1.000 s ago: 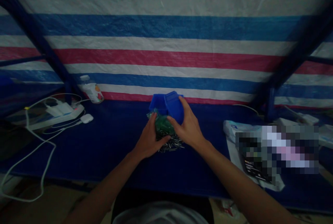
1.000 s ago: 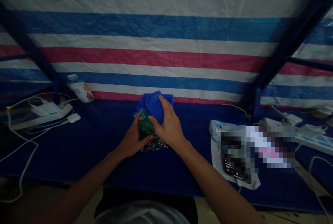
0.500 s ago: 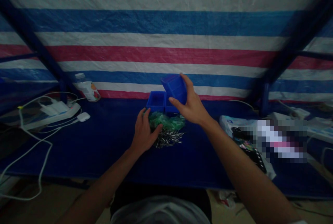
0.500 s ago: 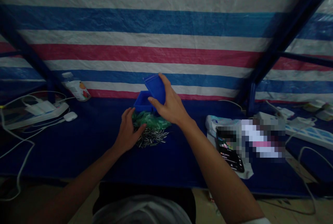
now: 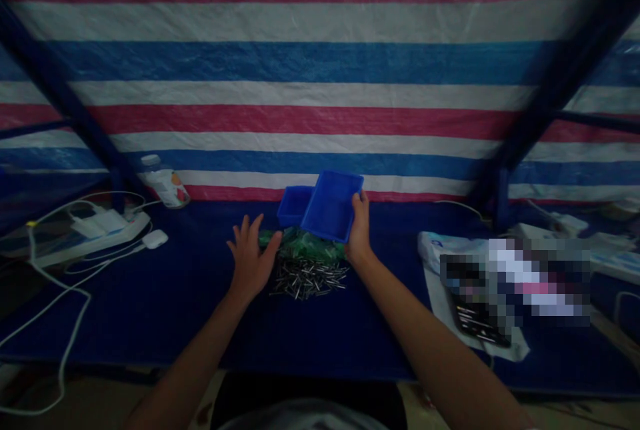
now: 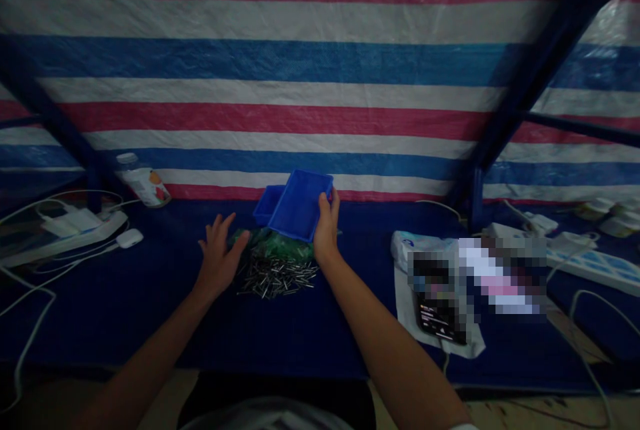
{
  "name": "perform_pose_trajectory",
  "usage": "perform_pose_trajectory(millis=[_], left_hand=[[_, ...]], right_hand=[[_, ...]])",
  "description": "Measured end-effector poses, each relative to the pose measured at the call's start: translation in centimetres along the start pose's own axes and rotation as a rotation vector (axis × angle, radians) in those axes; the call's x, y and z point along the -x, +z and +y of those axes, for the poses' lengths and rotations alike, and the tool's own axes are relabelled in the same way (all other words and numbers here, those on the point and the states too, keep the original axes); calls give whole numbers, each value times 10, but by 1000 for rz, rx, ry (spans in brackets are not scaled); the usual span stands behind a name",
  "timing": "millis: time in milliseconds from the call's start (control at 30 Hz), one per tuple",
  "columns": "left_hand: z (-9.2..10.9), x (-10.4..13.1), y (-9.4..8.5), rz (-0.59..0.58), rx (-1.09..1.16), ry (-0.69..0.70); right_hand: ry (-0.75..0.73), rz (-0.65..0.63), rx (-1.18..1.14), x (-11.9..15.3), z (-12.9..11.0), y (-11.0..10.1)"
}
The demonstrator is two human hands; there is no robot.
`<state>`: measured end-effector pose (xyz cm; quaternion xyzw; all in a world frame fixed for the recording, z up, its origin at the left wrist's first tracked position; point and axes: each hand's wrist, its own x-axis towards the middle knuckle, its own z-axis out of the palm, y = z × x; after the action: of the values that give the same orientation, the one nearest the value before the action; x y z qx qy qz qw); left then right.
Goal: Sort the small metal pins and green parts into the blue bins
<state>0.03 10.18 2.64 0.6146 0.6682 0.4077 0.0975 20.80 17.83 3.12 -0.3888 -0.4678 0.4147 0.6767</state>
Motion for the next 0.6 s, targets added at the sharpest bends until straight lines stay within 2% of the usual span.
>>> perform_pose_trajectory(millis=[100,167,200,300,400,500,600], left_hand=[[11,2,-14,-121,80,353],[21,5,-15,-172,55,470],[26,6,-14,-157,43,491],[36,1,-8,18,60,467],[32,-21,-13,166,58,459],[13,-52,-25,336,-11,347],[-13,-74,-33,381,-78,185]], right_hand=[[55,-40,52,6,-2,9],[86,-77,38,12,-6,16],[90,-99,16,15,-9,19],[60,-177,-9,21,-18,22],[-56,-166,146,17,-24,9],[-220,-26,474,6,-22,-12],[-247,-11,773,-2,-14,-25]])
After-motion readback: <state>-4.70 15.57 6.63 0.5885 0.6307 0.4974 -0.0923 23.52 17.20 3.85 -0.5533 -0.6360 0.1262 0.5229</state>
